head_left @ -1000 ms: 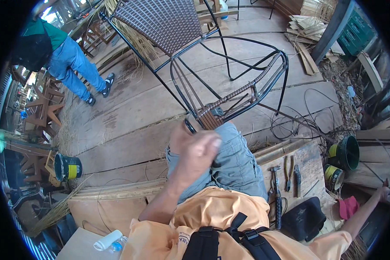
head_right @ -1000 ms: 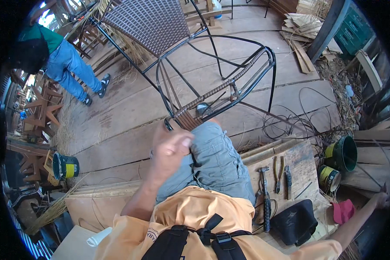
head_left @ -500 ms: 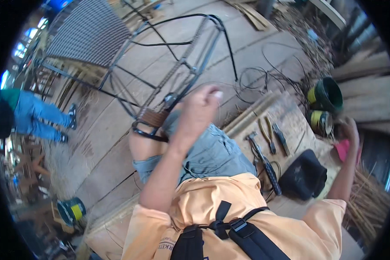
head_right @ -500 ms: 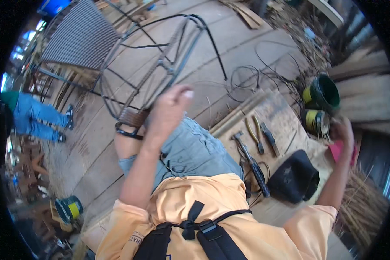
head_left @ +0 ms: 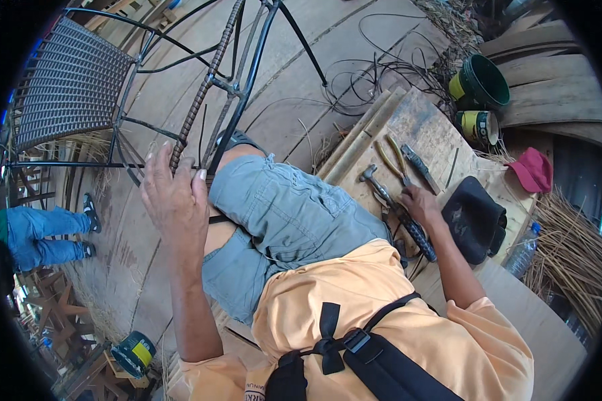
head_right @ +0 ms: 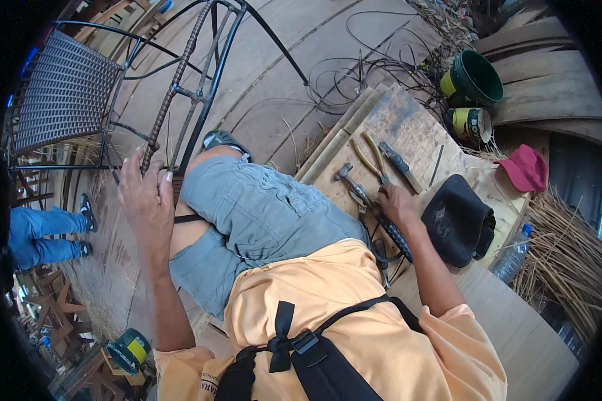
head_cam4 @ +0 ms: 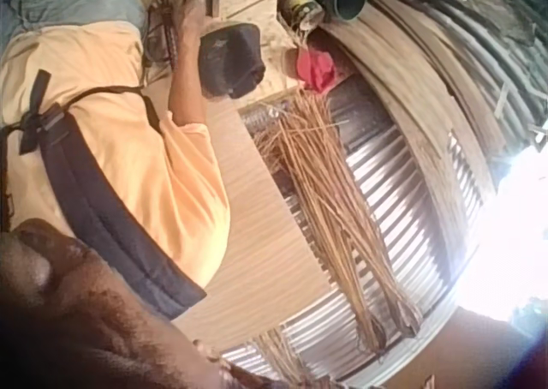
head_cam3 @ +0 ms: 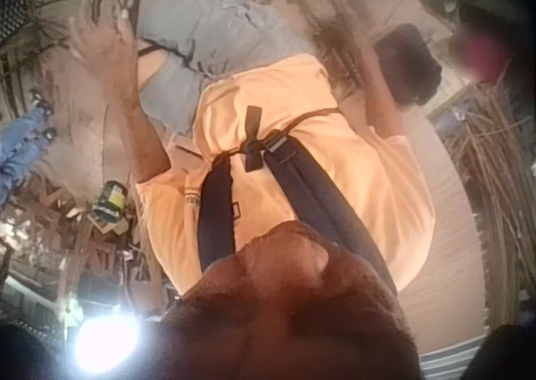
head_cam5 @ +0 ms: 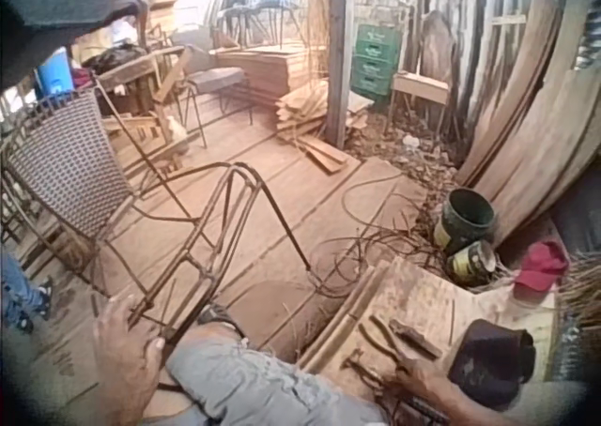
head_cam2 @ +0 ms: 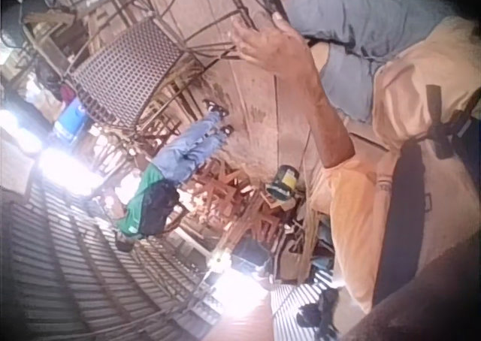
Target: The person is weaving synthetic rattan strips around the base of a metal chair frame.
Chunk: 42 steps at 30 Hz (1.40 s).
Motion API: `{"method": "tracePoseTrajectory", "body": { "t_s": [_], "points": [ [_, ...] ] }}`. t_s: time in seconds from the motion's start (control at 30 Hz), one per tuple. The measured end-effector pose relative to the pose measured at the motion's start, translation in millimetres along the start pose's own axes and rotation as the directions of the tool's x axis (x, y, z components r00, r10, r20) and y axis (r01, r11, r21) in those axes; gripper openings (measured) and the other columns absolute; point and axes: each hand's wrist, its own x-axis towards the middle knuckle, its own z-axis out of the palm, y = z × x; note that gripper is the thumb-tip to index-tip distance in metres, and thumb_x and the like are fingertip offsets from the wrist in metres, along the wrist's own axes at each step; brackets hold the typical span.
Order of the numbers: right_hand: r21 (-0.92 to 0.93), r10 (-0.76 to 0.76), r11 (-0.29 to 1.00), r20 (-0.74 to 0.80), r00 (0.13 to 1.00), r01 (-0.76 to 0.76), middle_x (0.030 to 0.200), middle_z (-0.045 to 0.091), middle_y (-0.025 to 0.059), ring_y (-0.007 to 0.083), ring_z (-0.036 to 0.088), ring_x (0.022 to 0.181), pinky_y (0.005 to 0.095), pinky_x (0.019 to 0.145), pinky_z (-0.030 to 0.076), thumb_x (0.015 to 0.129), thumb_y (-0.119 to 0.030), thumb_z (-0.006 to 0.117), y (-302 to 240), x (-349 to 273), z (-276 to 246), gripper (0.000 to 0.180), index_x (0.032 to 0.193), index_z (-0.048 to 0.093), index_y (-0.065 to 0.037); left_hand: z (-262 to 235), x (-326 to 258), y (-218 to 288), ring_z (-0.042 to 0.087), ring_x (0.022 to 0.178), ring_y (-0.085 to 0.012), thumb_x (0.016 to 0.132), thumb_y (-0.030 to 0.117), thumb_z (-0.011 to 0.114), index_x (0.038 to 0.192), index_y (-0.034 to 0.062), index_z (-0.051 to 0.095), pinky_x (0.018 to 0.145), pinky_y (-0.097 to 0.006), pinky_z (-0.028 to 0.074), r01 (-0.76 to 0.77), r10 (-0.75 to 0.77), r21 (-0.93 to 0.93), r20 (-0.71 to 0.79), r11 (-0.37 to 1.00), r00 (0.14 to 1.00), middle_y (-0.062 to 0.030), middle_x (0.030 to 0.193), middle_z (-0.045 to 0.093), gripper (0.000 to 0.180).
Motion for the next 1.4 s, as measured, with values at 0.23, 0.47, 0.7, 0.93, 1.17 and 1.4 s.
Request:
{"method": "tracePoseTrajectory", "body": {
  "t_s": [0.23, 0.47, 0.7, 0.93, 1.17, 1.4],
  "points": [
    [-0.225, 0.026, 0.974, 0.089, 0.996, -0.006, 0.096, 0.056, 0.0178, 0.0360, 0.054, 0.092, 0.0438, 0.075, 0.044, 0.074, -0.021, 0.063, -35.5, -22.4, 7.8, 0.027, 0.094, 0.056, -0.004, 7.6, 0.6, -11.2, 0.043, 0.113, -0.0288, 0.077, 0.018, 0.062, 0.097, 0.0045, 0.062, 0.094, -0.045, 0.032, -0.008, 0.017, -0.147, 0.058, 0.989, 0.998, -0.0119, 0.126, 0.044, 0.024],
    [-0.218, 0.005, 0.974, -0.214, 0.977, -0.053, 0.092, 0.055, 0.0206, 0.0397, 0.055, 0.084, 0.0479, 0.073, 0.044, 0.076, -0.012, 0.053, -10.6, -15.5, 4.6, 0.020, 0.094, 0.055, -0.003, -2.8, 2.3, -14.7, 0.045, 0.109, -0.0296, 0.074, 0.021, 0.064, 0.097, 0.0050, 0.063, 0.091, -0.042, 0.035, 0.049, -0.018, -0.271, 0.116, 0.961, 0.993, -0.0130, 0.124, 0.045, 0.028],
    [-0.265, -0.083, 0.962, -0.509, 0.857, -0.064, 0.095, 0.055, 0.0190, 0.0364, 0.054, 0.089, 0.0432, 0.074, 0.045, 0.081, -0.006, 0.048, -16.4, -5.1, 2.8, 0.028, 0.109, 0.053, -0.003, 9.2, -5.8, -4.7, 0.037, 0.119, -0.0308, 0.075, 0.018, 0.064, 0.092, 0.0053, 0.066, 0.096, -0.045, 0.031, 0.079, -0.094, -0.226, -0.056, 0.971, 0.994, -0.0100, 0.125, 0.042, 0.021],
    [-0.384, -0.113, 0.923, -0.211, 0.971, 0.024, 0.093, 0.054, 0.0184, 0.0355, 0.054, 0.090, 0.0429, 0.076, 0.045, 0.075, -0.013, 0.060, -22.4, -28.2, 42.8, 0.029, 0.102, 0.053, -0.006, 11.4, 7.3, -8.6, 0.038, 0.118, -0.0324, 0.076, 0.017, 0.062, 0.096, 0.0061, 0.064, 0.096, -0.046, 0.028, 0.082, -0.097, -0.387, -0.017, 0.918, 0.995, -0.0114, 0.125, 0.045, 0.024],
    [-0.075, -0.122, 0.989, 0.071, 0.990, 0.128, 0.084, 0.059, 0.0258, 0.0383, 0.057, 0.077, 0.0404, 0.070, 0.045, 0.080, -0.017, 0.056, 19.7, -20.9, 32.1, 0.026, 0.096, 0.053, 0.003, 15.8, 38.7, -28.6, 0.042, 0.113, -0.0303, 0.074, 0.021, 0.063, 0.075, 0.0037, 0.066, 0.094, -0.043, 0.032, -0.167, 0.068, -0.658, -0.174, 0.734, 0.982, -0.0107, 0.118, 0.052, 0.017],
    [0.692, 0.089, 0.681, 0.245, 0.965, -0.239, 0.053, 0.037, -0.0071, 0.0035, 0.034, 0.038, 0.0204, 0.032, 0.029, 0.087, -0.019, 0.054, -85.3, -24.9, -29.4, 0.009, 0.092, 0.056, -0.011, 4.9, 73.6, -10.4, 0.049, 0.105, -0.0265, 0.073, 0.021, 0.063, 0.079, 0.0078, 0.068, 0.089, -0.043, 0.038, -0.348, 0.368, -0.399, -0.028, 0.848, 0.929, -0.0084, 0.108, 0.057, 0.015]
  ]
}}
